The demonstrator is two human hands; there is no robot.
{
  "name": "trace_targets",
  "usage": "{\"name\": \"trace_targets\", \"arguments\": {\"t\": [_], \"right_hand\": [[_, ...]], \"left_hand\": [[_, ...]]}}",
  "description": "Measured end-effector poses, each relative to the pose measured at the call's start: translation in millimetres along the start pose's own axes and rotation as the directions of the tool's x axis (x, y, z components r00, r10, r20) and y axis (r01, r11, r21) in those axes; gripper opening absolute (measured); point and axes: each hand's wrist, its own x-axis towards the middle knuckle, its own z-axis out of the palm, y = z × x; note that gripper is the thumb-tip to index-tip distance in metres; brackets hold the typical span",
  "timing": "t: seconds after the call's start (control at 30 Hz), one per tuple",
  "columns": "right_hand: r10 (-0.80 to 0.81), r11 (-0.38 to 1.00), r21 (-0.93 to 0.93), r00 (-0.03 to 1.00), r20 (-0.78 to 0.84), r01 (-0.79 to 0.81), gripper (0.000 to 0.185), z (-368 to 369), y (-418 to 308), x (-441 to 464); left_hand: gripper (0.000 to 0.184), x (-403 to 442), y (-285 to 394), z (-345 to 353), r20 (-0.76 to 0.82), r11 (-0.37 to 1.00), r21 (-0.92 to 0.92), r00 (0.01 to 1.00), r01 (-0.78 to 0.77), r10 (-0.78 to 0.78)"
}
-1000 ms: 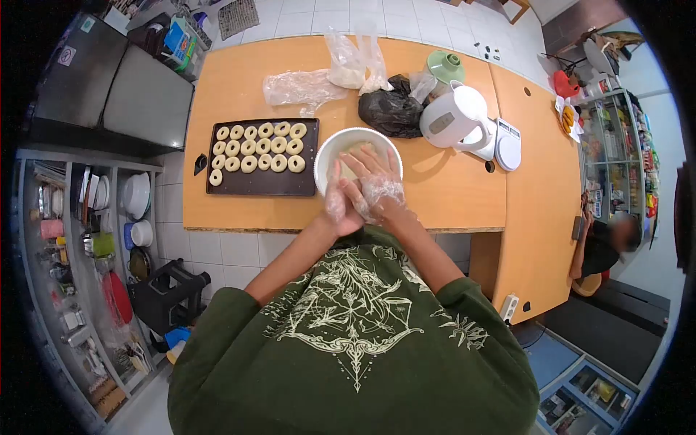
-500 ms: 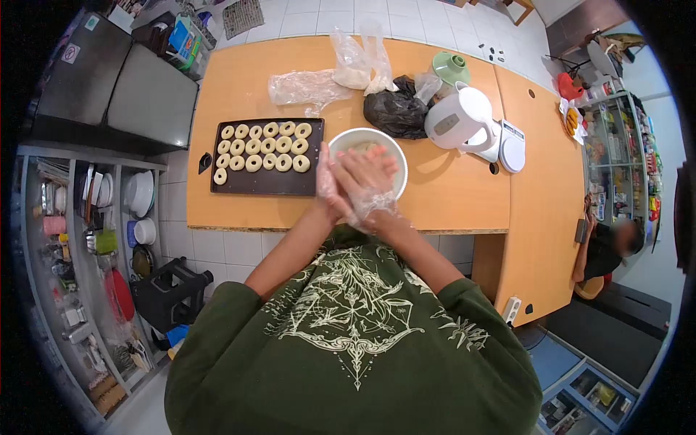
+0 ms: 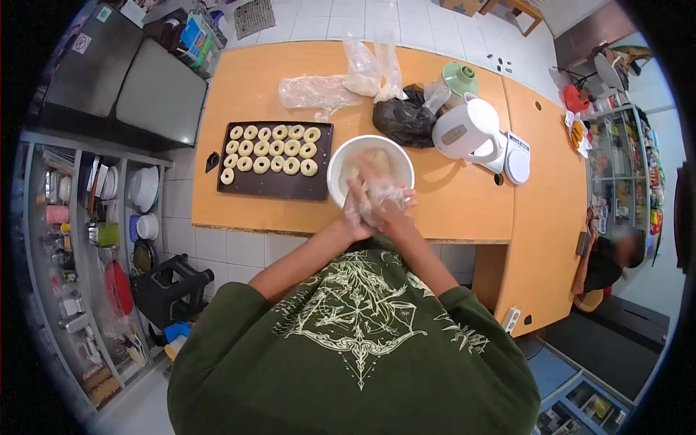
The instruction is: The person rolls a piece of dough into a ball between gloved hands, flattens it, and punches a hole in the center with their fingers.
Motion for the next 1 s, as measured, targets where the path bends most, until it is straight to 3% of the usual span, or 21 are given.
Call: {"name": "trace_targets", "arguments": {"t": [0.03,0.07,0.13,0.23,0.27,0.3,0.37,0.4,0.47,0.5,0.53,0.6,0.7,0.77,0.8,0.83,0.87,0.9,0.93,0.97,1.0], "right_hand": [[-0.004,1.000,0.005,1.000,-0.001,0.004,0.051,1,0,1],[-0.167,0.985,-0.035,0.986,0.003,0.167,0.051,-1,2,1],[-0.467,0.875,-0.123,0.884,0.032,0.467,0.051,-9,11,-1],[-0.427,0.893,-0.183,0.902,-0.055,0.412,0.052,-3,20,1],[-0.394,0.902,-0.244,0.911,-0.120,0.357,0.053,-1,20,1],[-0.401,0.899,-0.244,0.909,-0.116,0.365,0.053,-2,18,0],[-0.375,0.910,-0.173,0.926,0.040,0.376,0.055,-10,16,-9],[-0.353,0.920,-0.138,0.928,0.116,0.367,0.056,-14,18,-13],[-0.306,0.938,-0.145,0.949,0.080,0.315,0.054,-17,25,-8],[-0.324,0.925,-0.194,0.944,0.053,0.328,0.054,-20,25,1],[-0.344,0.909,-0.242,0.939,0.027,0.340,0.054,-23,22,4],[-0.295,0.935,-0.187,0.954,0.056,0.300,0.055,-19,8,-1],[-0.499,0.852,-0.167,0.866,0.031,0.497,0.054,-15,3,-9],[-0.459,0.837,-0.342,0.888,-0.011,0.428,0.057,-20,11,-2],[-0.440,0.820,-0.421,0.897,-0.029,0.389,0.058,-21,14,0],[-0.322,0.894,-0.324,0.947,0.015,0.309,0.059,-21,11,5],[-0.325,0.893,-0.324,0.946,0.017,0.312,0.059,-17,5,5],[-0.341,0.907,-0.224,0.934,0.107,0.357,0.060,-12,-1,5],[-0.358,0.915,-0.119,0.913,0.194,0.385,0.062,-10,-4,1],[-0.485,0.864,-0.098,0.869,0.096,0.493,0.064,-10,-5,-6],[-0.481,0.867,-0.099,0.872,0.095,0.489,0.064,-15,-7,-8]], "left_hand": [[0.090,4,4,-9,0.152,0.994,-0.098,0.988,0.053,-0.037],[0.083,7,4,-17,0.304,0.974,-0.188,0.950,0.126,-0.065],[0.086,4,2,-7,0.221,0.982,-0.167,0.974,0.090,-0.052],[0.096,0,5,6,-0.038,0.994,-0.077,0.997,-0.071,0.068],[0.096,1,1,0,-0.038,0.994,-0.077,0.996,-0.082,0.079],[0.090,4,-9,-14,0.129,0.996,-0.089,0.992,0.006,0.005],[0.079,8,-11,-26,0.319,0.972,-0.220,0.948,0.077,-0.003],[0.079,9,-7,-27,0.322,0.971,-0.221,0.947,0.091,-0.015],[0.083,10,2,-25,-0.027,0.985,-0.175,1.000,0.002,-0.007],[0.090,19,-10,-57,0.484,0.757,-0.609,0.868,0.238,0.116],[0.090,14,-9,-44,0.482,0.753,-0.611,0.869,0.243,0.111],[0.089,5,-5,-15,0.351,0.983,-0.163,0.936,0.087,-0.024],[0.091,4,20,2,0.220,0.984,-0.178,0.976,0.033,0.007],[0.096,3,25,0,0.010,0.982,-0.190,1.000,0.014,-0.013],[0.096,6,12,-11,0.009,0.981,-0.195,1.000,0.020,-0.019],[0.094,11,-6,-30,0.200,0.931,-0.358,0.980,0.066,0.007],[0.093,14,-14,-41,0.379,0.858,-0.495,0.923,0.139,0.070],[0.093,15,-10,-37,0.381,0.858,-0.494,0.922,0.139,0.070],[0.093,14,-1,-24,0.384,0.923,-0.377,0.920,0.082,0.075],[0.093,14,9,-12,0.388,0.968,-0.252,0.918,0.023,0.079],[0.092,14,21,-1,0.392,0.992,-0.123,0.916,-0.039,0.084]]}}
